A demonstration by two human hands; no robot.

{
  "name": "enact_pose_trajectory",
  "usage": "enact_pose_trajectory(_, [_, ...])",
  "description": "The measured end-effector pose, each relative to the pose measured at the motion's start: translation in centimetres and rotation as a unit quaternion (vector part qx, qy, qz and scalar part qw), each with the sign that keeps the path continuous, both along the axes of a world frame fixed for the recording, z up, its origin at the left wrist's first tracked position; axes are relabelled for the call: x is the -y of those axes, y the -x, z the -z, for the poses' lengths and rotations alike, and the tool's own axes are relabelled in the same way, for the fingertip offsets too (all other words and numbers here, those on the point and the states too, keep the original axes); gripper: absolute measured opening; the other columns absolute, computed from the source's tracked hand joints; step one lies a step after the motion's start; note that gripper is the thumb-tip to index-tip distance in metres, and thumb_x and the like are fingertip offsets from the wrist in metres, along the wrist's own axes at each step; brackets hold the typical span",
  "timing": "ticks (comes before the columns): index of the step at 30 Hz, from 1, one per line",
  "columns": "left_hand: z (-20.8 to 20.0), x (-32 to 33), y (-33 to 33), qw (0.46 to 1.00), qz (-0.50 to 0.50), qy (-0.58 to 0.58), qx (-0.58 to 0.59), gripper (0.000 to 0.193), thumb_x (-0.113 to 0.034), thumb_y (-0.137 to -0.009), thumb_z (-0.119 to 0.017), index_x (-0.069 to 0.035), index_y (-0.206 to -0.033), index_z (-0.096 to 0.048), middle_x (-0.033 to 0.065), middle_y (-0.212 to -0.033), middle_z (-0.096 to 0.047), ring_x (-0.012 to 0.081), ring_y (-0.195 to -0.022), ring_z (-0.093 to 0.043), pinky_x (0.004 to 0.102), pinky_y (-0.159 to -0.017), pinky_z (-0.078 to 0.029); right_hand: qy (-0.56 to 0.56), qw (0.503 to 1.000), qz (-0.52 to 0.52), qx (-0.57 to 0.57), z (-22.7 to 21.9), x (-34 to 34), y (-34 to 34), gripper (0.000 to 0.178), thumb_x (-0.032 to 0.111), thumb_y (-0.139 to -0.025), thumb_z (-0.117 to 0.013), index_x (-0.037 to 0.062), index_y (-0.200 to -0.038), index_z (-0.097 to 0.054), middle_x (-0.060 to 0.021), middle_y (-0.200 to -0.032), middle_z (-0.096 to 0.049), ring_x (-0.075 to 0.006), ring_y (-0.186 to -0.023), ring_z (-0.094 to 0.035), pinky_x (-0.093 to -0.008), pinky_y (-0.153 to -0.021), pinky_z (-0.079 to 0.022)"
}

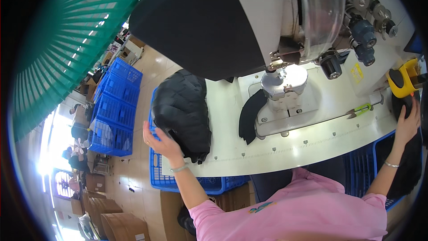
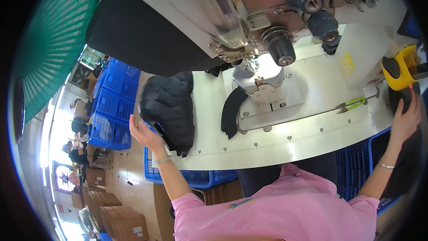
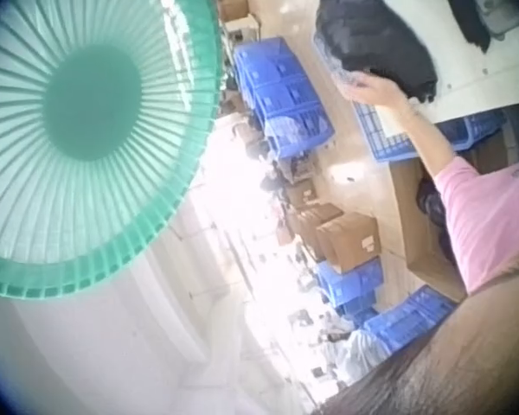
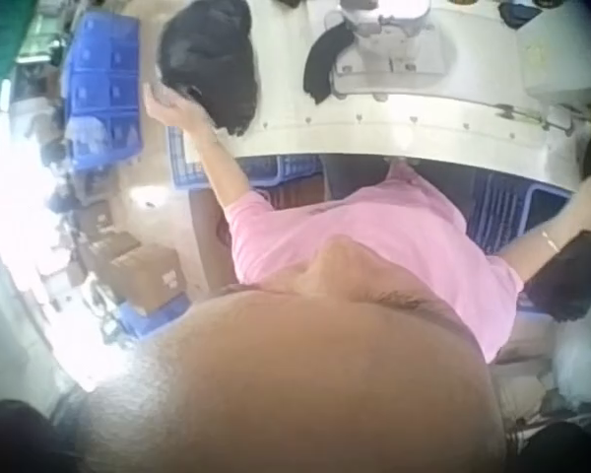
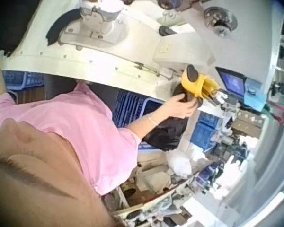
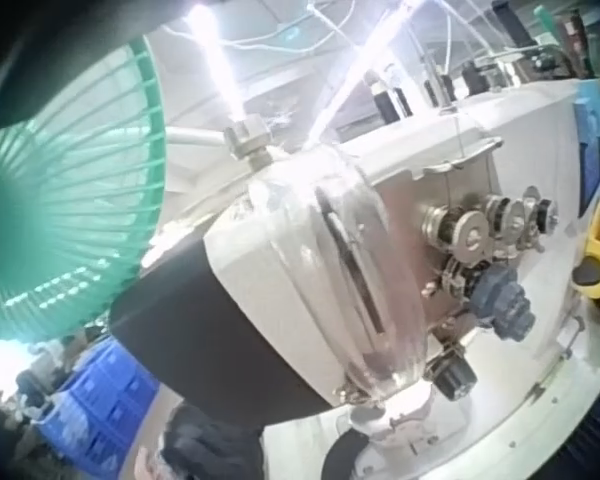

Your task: Stitching components of a black shoe upper together using an industrial sewing machine.

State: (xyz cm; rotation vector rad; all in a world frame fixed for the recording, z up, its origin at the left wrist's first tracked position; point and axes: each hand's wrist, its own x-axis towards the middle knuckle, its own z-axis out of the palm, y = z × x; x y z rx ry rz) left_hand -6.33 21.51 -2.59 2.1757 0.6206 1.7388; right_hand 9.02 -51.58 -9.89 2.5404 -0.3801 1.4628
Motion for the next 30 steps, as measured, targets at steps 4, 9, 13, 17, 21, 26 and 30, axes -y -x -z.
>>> enact_pose_trajectory(4, [-0.6, 7.3, -0.8, 0.966, 0.153, -0.185, -0.1, 0.02, 0.001, -0.086, -0.061, -0.002, -0.104, -0.069, 0.0147, -0.116, -0.064, 0.0322, -0.11, -0.058, 0.0424, -0.096, -0.045, -0.036, 0.963, 0.24, -0.119, 4.5, 8.2, -3.5, 0.054, 0.033, -0.097, -0.055, 0.016, -0.147, -0.042, -0.0189, -0.132, -0.056, -0.0355, -0.122, -0.055, -0.046, -0.101, -0.046])
enact_pose_trajectory(9, [1.6, 13.7, -6.0, 0.878, 0.386, -0.226, -0.171, 0.025, 0.001, -0.076, -0.068, -0.006, -0.1, -0.07, 0.0078, -0.114, -0.065, 0.0308, -0.105, -0.061, 0.0418, -0.086, -0.051, -0.141, 0.949, 0.124, -0.252, 5.4, 11.5, -3.4, 0.044, 0.019, -0.098, -0.05, 0.0116, -0.141, -0.05, -0.0247, -0.119, -0.063, -0.0414, -0.102, -0.064, -0.0498, -0.086, -0.052])
enact_pose_trajectory(13, [4.2, 14.2, -11.0, 0.866, 0.391, -0.186, -0.249, 0.035, -0.008, -0.078, -0.071, -0.007, -0.112, -0.066, 0.0097, -0.122, -0.061, 0.0316, -0.117, -0.056, 0.0444, -0.099, -0.044, -0.1, 0.966, 0.118, -0.209, 2.1, 10.2, -0.2, 0.036, 0.015, -0.096, -0.052, 0.015, -0.13, -0.061, -0.0202, -0.107, -0.069, -0.0378, -0.097, -0.066, -0.0478, -0.082, -0.053])
enact_pose_trajectory(17, [7.7, 14.2, -13.0, 0.885, 0.299, -0.104, -0.341, 0.054, -0.025, -0.086, -0.068, -0.005, -0.135, -0.054, 0.0193, -0.139, -0.051, 0.0401, -0.134, -0.041, 0.048, -0.112, -0.032, -0.051, 0.979, 0.04, -0.193, -4.1, 4.4, 6.4, 0.032, 0.009, -0.094, -0.052, 0.0172, -0.121, -0.067, -0.0176, -0.101, -0.071, -0.0368, -0.093, -0.068, -0.0467, -0.08, -0.054])
enact_pose_trajectory(21, [9.7, 14.1, -13.0, 0.87, 0.358, -0.023, -0.338, 0.057, -0.029, -0.089, -0.067, -0.004, -0.137, -0.052, 0.0218, -0.144, -0.047, 0.0416, -0.135, -0.04, 0.0497, -0.112, -0.031, -0.121, 0.897, -0.332, -0.267, -10.2, -5.3, 11.0, 0.022, -0.009, -0.078, -0.055, -0.0043, -0.093, -0.071, -0.0203, -0.094, -0.071, -0.0374, -0.088, -0.068, -0.0399, -0.078, -0.054])
enact_pose_trajectory(26, [9.5, 13.9, -12.5, 0.86, 0.378, -0.057, -0.337, 0.053, -0.026, -0.089, -0.066, -0.005, -0.136, -0.053, 0.0188, -0.141, -0.052, 0.0374, -0.134, -0.044, 0.0512, -0.111, -0.031, -0.104, 0.633, -0.693, -0.33, -11.8, -17.9, 5.8, 0.034, -0.004, -0.065, -0.058, 0.0036, -0.096, -0.072, -0.0127, -0.095, -0.073, -0.0324, -0.079, -0.07, -0.0383, -0.069, -0.054])
enact_pose_trajectory(30, [9.2, 14.1, -12.4, 0.857, 0.376, -0.055, -0.348, 0.052, -0.024, -0.088, -0.067, -0.006, -0.134, -0.054, 0.0132, -0.138, -0.056, 0.0322, -0.133, -0.047, 0.0545, -0.112, -0.03, 0.017, 0.611, -0.613, -0.501, -9.1, -25.6, 3.5, 0.042, -0.002, -0.067, -0.063, 0.005, -0.109, -0.068, -0.0109, -0.114, -0.069, -0.0274, -0.105, -0.066, -0.0385, -0.083, -0.052])
